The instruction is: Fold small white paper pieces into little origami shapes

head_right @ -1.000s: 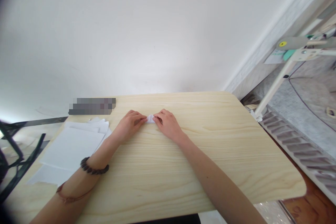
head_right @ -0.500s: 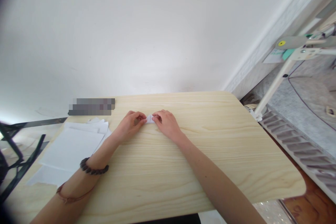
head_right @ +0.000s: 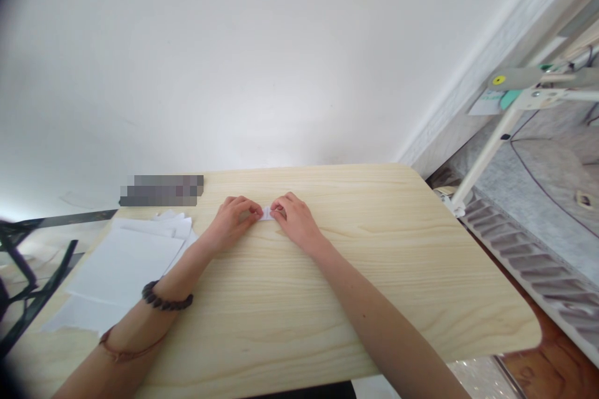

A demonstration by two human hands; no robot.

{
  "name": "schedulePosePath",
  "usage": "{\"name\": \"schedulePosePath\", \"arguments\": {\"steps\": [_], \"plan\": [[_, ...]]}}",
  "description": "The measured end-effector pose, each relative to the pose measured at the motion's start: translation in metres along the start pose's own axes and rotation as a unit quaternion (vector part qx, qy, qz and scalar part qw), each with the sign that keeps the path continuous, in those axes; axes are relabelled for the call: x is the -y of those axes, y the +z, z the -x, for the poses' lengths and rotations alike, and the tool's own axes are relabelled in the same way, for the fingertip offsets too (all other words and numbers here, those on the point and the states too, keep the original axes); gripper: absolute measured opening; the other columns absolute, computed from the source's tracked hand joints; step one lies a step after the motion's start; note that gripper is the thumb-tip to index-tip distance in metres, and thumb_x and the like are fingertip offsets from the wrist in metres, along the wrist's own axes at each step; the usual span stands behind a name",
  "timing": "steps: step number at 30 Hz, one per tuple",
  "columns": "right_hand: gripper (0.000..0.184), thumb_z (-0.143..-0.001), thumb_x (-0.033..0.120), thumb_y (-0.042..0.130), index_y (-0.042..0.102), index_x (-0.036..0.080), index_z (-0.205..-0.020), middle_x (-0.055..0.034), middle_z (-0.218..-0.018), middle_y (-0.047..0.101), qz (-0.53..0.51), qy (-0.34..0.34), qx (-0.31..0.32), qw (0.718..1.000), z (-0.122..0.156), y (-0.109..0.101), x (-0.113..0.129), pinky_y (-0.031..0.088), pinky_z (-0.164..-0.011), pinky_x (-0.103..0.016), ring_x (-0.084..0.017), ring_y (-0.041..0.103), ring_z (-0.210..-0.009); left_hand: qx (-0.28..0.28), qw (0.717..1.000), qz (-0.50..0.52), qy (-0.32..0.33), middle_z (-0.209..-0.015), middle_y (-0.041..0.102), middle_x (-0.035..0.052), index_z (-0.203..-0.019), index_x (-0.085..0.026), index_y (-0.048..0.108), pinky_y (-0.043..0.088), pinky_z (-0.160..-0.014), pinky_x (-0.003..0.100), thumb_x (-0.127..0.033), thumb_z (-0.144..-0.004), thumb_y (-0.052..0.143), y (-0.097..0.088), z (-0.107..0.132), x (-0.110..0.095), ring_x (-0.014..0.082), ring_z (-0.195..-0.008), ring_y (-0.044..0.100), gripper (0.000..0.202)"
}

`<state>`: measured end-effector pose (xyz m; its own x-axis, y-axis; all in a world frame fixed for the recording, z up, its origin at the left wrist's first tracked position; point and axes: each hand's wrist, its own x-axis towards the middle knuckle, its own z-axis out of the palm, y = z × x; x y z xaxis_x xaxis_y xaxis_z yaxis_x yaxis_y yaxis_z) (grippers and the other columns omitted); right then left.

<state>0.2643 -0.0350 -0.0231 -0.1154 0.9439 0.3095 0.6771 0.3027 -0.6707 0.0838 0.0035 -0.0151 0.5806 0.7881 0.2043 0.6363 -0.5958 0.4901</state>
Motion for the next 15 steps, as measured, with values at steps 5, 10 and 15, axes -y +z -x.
{"name": "schedulePosePath", "arguments": {"steps": [5,10,15], "plan": [[0.013,-0.081,0.016,0.047,0.060,0.019,-0.081,-0.0024,-0.083,0.054,0.015,-0.052,0.008,0.998,0.002,-0.003,0.001,0.042,-0.070,-0.025,-0.012,0.052,-0.075,-0.016,1.000,0.000,-0.002,-0.085,0.062,0.0010,-0.083,-0.025,0.062,0.034,-0.084,0.037,-0.026,-0.081,0.047,0.000,0.000,-0.001,0.0190,-0.088,0.050,0.015],[0.014,-0.079,0.019,0.053,0.062,0.019,-0.090,-0.0042,-0.092,0.055,-0.005,-0.080,0.044,0.996,0.003,-0.011,-0.002,0.043,-0.073,-0.026,-0.012,0.053,-0.079,-0.023,0.999,0.012,0.045,-0.091,0.063,0.0012,-0.086,-0.025,0.064,0.038,-0.083,0.036,-0.029,-0.082,0.048,-0.001,0.000,0.005,0.0186,-0.090,0.051,0.017],[0.019,-0.079,0.022,0.055,0.063,0.020,-0.096,-0.0043,-0.093,0.056,-0.011,-0.097,0.059,0.993,0.003,-0.014,-0.010,0.045,-0.073,-0.026,-0.013,0.055,-0.080,-0.022,0.993,0.021,0.112,-0.094,0.063,0.0033,-0.092,-0.024,0.064,0.043,-0.081,0.033,-0.031,-0.078,0.055,-0.004,0.001,0.009,0.0186,-0.091,0.053,0.018]]}}
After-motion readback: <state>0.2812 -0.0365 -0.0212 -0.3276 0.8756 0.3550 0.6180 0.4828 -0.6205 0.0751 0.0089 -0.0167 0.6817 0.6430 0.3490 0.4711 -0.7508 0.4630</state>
